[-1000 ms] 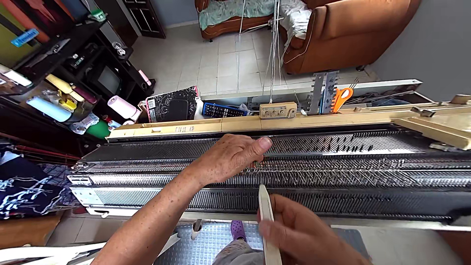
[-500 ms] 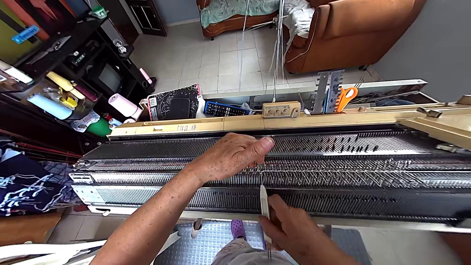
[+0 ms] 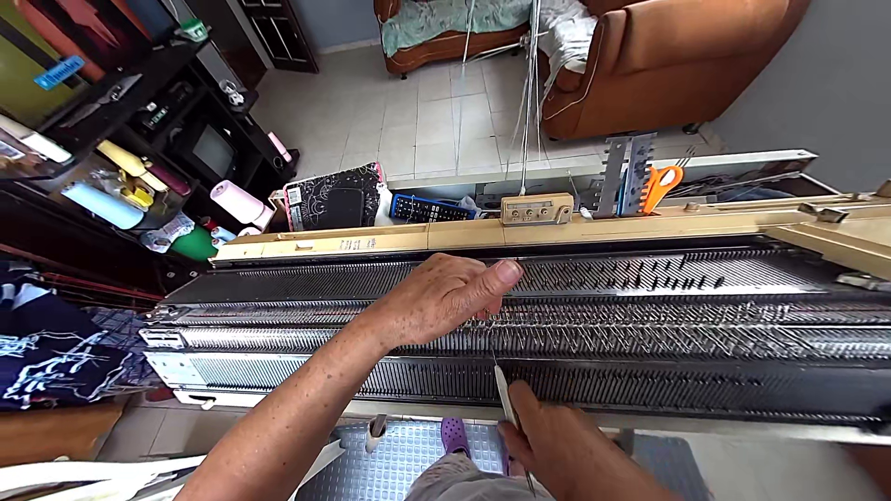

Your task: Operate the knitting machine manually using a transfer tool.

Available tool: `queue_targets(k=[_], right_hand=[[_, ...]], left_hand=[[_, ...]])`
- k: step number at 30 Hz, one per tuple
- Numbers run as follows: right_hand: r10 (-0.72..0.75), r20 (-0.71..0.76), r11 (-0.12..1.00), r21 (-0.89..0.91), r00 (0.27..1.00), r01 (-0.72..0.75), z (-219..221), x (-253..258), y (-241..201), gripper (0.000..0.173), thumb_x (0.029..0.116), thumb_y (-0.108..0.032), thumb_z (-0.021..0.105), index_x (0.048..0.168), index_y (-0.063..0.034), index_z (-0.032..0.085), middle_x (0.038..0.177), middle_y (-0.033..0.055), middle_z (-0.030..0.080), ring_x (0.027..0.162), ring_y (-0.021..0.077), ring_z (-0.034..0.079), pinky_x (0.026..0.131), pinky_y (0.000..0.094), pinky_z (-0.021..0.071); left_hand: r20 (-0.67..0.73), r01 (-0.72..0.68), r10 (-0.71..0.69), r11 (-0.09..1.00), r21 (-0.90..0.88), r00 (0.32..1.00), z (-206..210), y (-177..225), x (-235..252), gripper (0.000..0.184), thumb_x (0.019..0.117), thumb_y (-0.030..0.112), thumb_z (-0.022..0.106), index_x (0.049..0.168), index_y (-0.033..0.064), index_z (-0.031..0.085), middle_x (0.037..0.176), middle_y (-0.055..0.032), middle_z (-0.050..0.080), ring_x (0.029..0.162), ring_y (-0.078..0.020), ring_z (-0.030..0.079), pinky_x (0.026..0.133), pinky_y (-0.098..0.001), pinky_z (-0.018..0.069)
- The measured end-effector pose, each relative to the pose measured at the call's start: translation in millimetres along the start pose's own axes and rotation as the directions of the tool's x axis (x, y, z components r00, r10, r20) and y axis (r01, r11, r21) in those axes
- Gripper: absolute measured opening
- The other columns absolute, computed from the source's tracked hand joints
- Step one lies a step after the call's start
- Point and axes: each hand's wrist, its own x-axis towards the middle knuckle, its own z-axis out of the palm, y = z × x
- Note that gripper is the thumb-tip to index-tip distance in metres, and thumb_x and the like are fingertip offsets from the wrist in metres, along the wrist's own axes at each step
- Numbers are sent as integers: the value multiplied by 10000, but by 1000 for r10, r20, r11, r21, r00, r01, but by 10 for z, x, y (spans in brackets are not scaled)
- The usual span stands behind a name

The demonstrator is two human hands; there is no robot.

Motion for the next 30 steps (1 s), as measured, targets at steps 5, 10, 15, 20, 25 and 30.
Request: queue_targets(k=[5,10,15,20,25,30], right_hand=[[-200,-418,979,-121,886,164,272,76,113,203,922,-141,642,1007,43,634,588,125,600,489,285,640,459,403,520],[-96,32,540,841,995,25,-62,131,48,117,1023,-165,574,1082,-82,515,707,-55,646,548,46,657,515,210,579],[-174,108,261,964,979,-60,-290,-87,-166,72,1018,-129,549,1058,-143,490,735,-104,665,568,5,645,512,182,558],[-80,55,896,441,995,48,-67,-36,-42,250,1015,-181,594,1138,33,557,742,96,660,608,198,691,592,353,596],[-146,-273,984,-143,951,110,231,22,19,234,972,-153,608,1048,68,621,644,181,635,560,360,680,509,458,545],[-77,-230,995,-85,970,59,189,-6,-5,244,983,-146,601,1078,79,608,665,193,641,595,369,685,548,467,546]], left_hand=[[-6,5,-5,1000,-2,1000,-14,-16,-13,825,1038,639,121,861,97,718,864,29,687,847,-35,631,768,-254,502],[2,0,0,1000,-10,1000,-52,-62,-43,833,1037,648,133,946,81,736,909,20,703,874,-39,654,798,-249,529],[25,61,-60,998,-30,998,-77,-60,-76,774,1067,576,171,1002,38,724,851,9,686,788,-45,662,753,-243,556],[19,42,-42,999,-29,999,-70,-78,-79,781,1061,590,173,955,41,719,848,11,686,788,-40,661,749,-242,557],[42,15,-13,999,-46,999,-88,-125,-74,771,1049,614,197,933,58,718,878,15,683,805,-41,653,743,-239,549],[42,-21,24,998,-67,999,-92,-158,-75,753,1056,597,214,931,51,718,877,12,683,810,-39,654,748,-230,552]])
